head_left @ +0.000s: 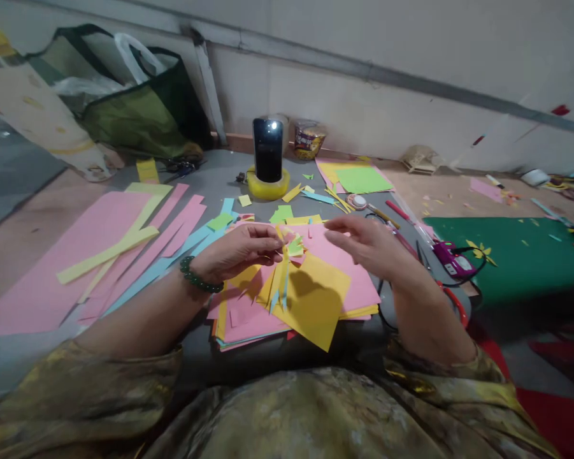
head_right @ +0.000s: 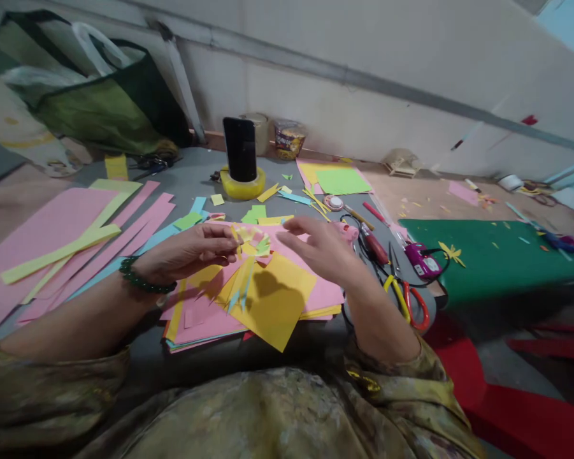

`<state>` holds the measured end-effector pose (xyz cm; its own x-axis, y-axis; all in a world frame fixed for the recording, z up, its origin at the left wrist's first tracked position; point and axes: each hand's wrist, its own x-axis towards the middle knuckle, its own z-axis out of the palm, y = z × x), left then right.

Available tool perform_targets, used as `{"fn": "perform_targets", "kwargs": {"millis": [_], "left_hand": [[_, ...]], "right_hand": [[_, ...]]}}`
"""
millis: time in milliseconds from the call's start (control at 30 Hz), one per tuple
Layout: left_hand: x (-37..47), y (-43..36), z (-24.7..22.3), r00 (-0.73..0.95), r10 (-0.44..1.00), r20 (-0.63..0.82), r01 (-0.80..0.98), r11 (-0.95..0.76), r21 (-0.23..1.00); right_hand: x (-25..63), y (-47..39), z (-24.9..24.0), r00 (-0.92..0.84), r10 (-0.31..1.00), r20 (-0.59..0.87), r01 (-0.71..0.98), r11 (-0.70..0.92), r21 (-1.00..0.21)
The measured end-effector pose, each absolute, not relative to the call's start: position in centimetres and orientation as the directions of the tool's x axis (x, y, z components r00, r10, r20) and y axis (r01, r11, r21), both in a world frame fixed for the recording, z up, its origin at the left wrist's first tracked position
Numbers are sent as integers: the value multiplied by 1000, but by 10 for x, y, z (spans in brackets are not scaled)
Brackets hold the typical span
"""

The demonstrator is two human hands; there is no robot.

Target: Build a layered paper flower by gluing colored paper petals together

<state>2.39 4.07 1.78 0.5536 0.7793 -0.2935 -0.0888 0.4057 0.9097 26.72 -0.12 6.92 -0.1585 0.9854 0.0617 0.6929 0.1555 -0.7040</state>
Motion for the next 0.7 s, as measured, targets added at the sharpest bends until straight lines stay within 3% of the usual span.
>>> {"fn": "perform_targets", "kwargs": {"millis": [67, 200, 267, 333, 567, 633, 700], "left_hand": [[24, 40, 19, 520, 798, -303, -104, 411, 906], [28, 39, 21, 466, 821, -329, -107, 421, 901], [32, 36, 21, 465, 824, -322, -109, 415, 903], [35, 34, 21, 466, 828, -312, -96, 398, 912], [41, 27, 17, 478, 798, -367, -24, 430, 902], [41, 28, 16, 488, 781, -389, -9, 450, 893], [42, 29, 15, 493, 773, -399, -1, 459, 888]], "right_hand": [[293, -18, 64, 25, 987, 156, 782, 78, -619], [331, -31, 43, 431, 900, 67, 876, -399, -272], [338, -26, 30, 481, 877, 8, 870, -476, -130], [340, -17, 19, 497, 867, -27, 864, -497, -78], [336, 6, 8, 496, 868, -22, 856, -494, -154], [338, 6, 9, 537, 841, 70, 827, -508, -241], [340, 0, 13, 575, 792, 205, 779, -454, -432]]}}
